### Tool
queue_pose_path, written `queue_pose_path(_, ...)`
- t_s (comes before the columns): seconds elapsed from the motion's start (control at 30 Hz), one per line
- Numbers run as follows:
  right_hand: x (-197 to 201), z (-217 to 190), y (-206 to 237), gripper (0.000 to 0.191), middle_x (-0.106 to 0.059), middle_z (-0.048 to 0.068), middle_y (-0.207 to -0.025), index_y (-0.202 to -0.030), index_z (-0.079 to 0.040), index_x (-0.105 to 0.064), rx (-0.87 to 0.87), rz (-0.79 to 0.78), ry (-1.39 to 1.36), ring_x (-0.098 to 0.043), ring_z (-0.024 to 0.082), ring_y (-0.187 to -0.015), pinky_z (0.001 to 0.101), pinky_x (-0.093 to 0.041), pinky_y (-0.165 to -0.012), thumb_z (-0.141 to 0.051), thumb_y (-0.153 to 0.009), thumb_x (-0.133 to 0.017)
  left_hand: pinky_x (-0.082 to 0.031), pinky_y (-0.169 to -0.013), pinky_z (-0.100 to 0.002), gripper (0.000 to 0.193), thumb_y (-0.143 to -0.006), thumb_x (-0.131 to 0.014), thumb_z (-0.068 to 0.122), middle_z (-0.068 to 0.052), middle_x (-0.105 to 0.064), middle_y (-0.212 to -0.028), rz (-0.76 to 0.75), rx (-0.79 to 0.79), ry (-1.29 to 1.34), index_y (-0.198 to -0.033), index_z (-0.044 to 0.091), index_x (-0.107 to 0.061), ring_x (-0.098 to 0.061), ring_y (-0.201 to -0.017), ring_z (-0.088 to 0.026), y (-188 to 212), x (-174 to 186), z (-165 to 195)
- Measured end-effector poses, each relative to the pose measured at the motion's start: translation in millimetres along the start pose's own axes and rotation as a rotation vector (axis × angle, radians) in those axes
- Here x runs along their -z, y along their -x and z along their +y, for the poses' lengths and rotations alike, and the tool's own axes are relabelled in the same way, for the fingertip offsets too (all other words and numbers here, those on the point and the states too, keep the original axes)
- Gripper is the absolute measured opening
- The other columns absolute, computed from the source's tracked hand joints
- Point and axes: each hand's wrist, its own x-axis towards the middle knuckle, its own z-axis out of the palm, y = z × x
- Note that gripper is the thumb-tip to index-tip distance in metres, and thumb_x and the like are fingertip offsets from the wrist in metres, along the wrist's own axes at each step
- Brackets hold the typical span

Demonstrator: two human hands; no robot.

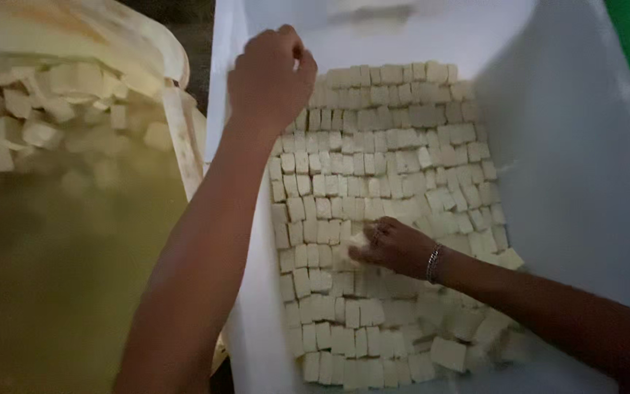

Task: The person lifts cubed tofu out of a water-filled bin by hand and transfers handfuls into a white styrofoam tray, arranging the cubes in rows. They repeatedly scoop cubes from the water bath and pack them neatly into the tray.

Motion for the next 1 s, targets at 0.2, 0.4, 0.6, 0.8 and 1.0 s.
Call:
queue_pose_path(0.2,29,76,-18,0.073,-0.069,0.012,-0.102,-0.141,-0.012,-0.043,-0.552,-0.127,-0.662,-0.069,0.029,-0.09,0.0419,-0.059,-0.076,-0.018,-0.079,-0.081,-0.054,-0.083,-0.058,0.029,-0.097,-0.057,0.029,-0.017,-0.067,-0.106,-0.332,0.121,-0.316,-0.114,0.008,-0.066,-0.068,-0.098,-0.036,-53,-28,-3)
queue_pose_path(0.4,2,167,-25,0.07,-0.068,0.013,-0.099,-0.143,-0.008,-0.04,-0.69,0.361,-0.611,-0.071,0.026,-0.086,0.0426,-0.062,-0.078,-0.029,-0.09,-0.08,-0.049,-0.105,-0.056,0.04,-0.102,-0.055,0.032,-0.018,-0.06,-0.139,-0.576,0.257,-0.274,-0.133,0.009,-0.062,-0.059,-0.127,-0.038,-82,-114,-16)
queue_pose_path(0.6,-45,170,-20,0.067,-0.058,0.025,-0.129,-0.136,-0.002,-0.039,-0.483,0.587,-0.169,-0.064,0.039,-0.104,0.0477,-0.057,-0.084,-0.03,-0.092,-0.082,-0.022,-0.117,-0.064,0.068,-0.098,-0.05,0.056,-0.017,-0.033,-0.161,-0.613,0.175,-0.408,-0.149,0.011,-0.042,-0.033,-0.146,-0.041,-69,-175,-54)
queue_pose_path(0.8,-50,182,-12,0.052,-0.059,0.016,-0.137,-0.132,-0.01,-0.049,-0.493,0.718,-0.263,-0.066,0.037,-0.119,0.0459,-0.059,-0.096,-0.021,-0.095,-0.085,-0.026,-0.121,-0.062,0.068,-0.107,-0.036,0.061,-0.019,-0.047,-0.153,-0.779,0.267,-0.388,-0.152,0.01,-0.045,-0.044,-0.142,-0.04,-62,-199,-63)
queue_pose_path(1.0,-38,177,-11,0.053,-0.059,0.02,-0.138,-0.133,-0.009,-0.052,-0.419,0.628,-0.272,-0.065,0.036,-0.118,0.0438,-0.061,-0.091,-0.019,-0.093,-0.084,-0.031,-0.115,-0.058,0.068,-0.102,-0.04,0.064,-0.018,-0.049,-0.147,-0.724,0.241,-0.392,-0.146,0.012,-0.049,-0.045,-0.137,-0.041,-61,-200,-72)
